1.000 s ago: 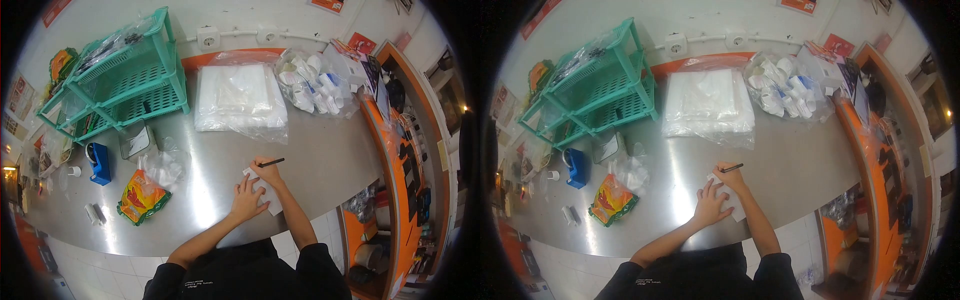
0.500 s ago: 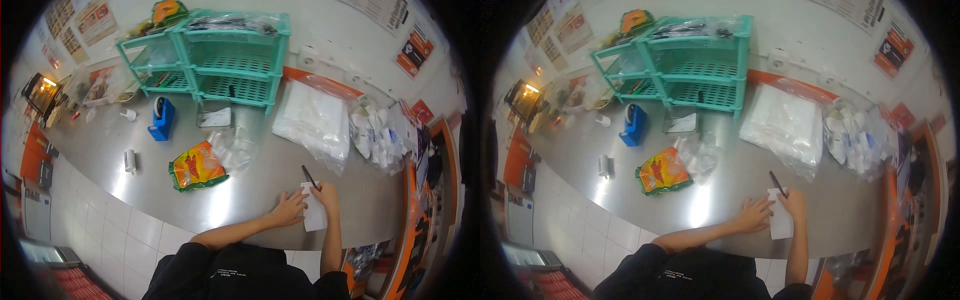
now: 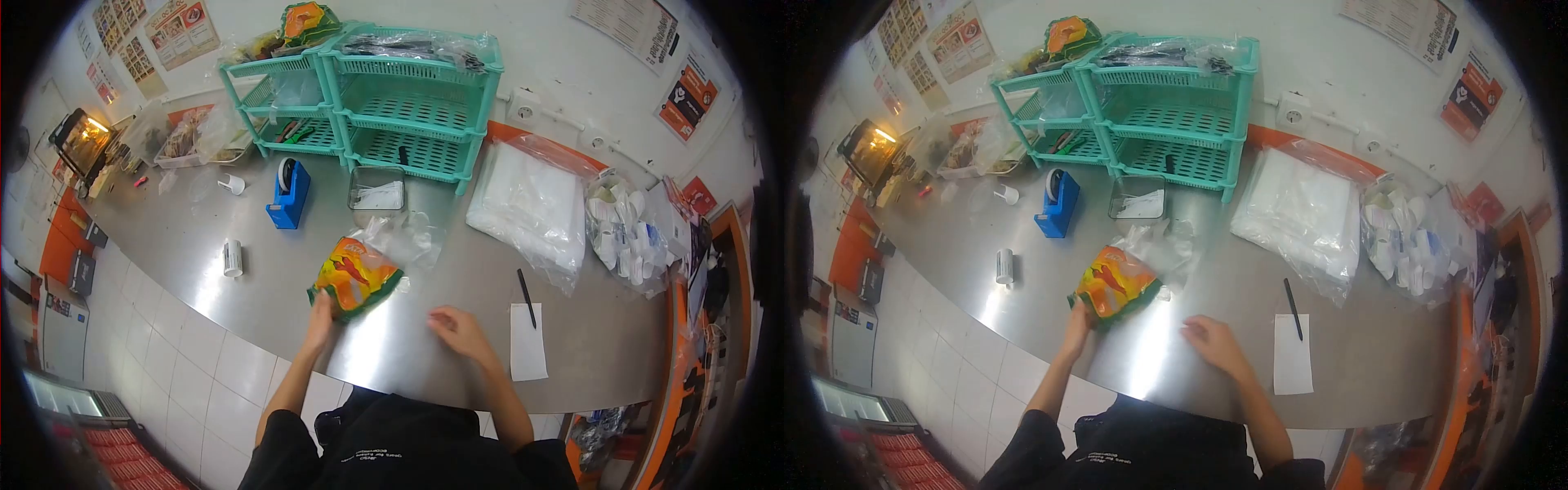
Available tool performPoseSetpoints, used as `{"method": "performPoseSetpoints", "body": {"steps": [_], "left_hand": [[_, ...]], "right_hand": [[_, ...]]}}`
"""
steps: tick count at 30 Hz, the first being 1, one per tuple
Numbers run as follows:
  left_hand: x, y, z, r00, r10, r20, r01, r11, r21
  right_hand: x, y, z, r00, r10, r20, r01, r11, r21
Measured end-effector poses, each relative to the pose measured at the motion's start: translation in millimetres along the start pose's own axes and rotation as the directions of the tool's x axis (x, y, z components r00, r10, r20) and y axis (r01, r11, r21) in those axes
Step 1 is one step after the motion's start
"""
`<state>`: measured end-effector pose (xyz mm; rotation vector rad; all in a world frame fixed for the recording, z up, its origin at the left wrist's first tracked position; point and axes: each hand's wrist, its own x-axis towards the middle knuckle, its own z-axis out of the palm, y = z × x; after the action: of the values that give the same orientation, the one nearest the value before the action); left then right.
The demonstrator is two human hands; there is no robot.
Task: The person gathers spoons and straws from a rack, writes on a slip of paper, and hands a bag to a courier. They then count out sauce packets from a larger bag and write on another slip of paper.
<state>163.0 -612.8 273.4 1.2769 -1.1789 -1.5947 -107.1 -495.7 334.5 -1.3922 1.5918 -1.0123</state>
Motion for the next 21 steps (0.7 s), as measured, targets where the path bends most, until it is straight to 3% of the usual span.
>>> {"method": "performPoseSetpoints", "body": {"steps": [1,3,4,5,7,8,11,12,15,16,19,20,21], "left_hand": [[-4,-8,2,0.996,-0.037,0.080,0.036,0.999,0.015],[-14,-27,17,0.994,0.000,0.105,0.000,1.000,0.000],[-38,12,33,0.986,0.165,0.024,-0.166,0.982,0.089],[-43,5,30,0.987,0.146,0.065,-0.146,0.989,-0.007],[-59,-11,21,0.983,0.112,0.147,-0.082,0.977,-0.196],[-86,34,36,0.972,-0.155,0.177,0.211,0.904,-0.371],[-103,30,34,0.923,-0.155,0.353,0.296,0.872,-0.391],[-106,24,35,0.906,-0.101,0.411,0.304,0.832,-0.465],[-104,23,50,0.845,-0.142,0.516,0.309,0.916,-0.254],[-100,31,50,0.781,-0.136,0.609,0.288,0.944,-0.158],[-88,49,62,0.716,-0.082,0.693,0.033,0.996,0.084],[-87,66,67,0.667,-0.153,0.729,0.031,0.984,0.177],[-82,62,69,0.659,-0.118,0.742,0.006,0.988,0.153]], "right_hand": [[11,6,16,0.997,-0.026,0.066,0.021,0.997,0.077],[30,14,50,0.997,-0.050,-0.051,0.055,0.992,0.113],[34,15,60,0.992,-0.057,-0.109,0.071,0.989,0.132],[33,14,63,0.995,0.087,-0.048,-0.068,0.949,0.306],[27,5,64,0.929,0.338,0.152,-0.360,0.729,0.583],[17,0,65,0.877,0.412,0.246,-0.463,0.591,0.660],[-3,9,54,0.759,0.347,0.551,-0.651,0.396,0.647],[-5,7,57,0.727,0.381,0.571,-0.666,0.189,0.722],[-16,3,50,0.795,0.314,0.518,-0.588,0.191,0.786],[-21,15,43,0.808,0.302,0.506,-0.575,0.218,0.789],[-41,22,27,0.858,0.375,0.352,-0.467,0.282,0.838],[-49,26,20,0.878,0.404,0.258,-0.414,0.367,0.833],[-56,30,13,0.891,0.424,0.161,-0.362,0.450,0.816]]}}
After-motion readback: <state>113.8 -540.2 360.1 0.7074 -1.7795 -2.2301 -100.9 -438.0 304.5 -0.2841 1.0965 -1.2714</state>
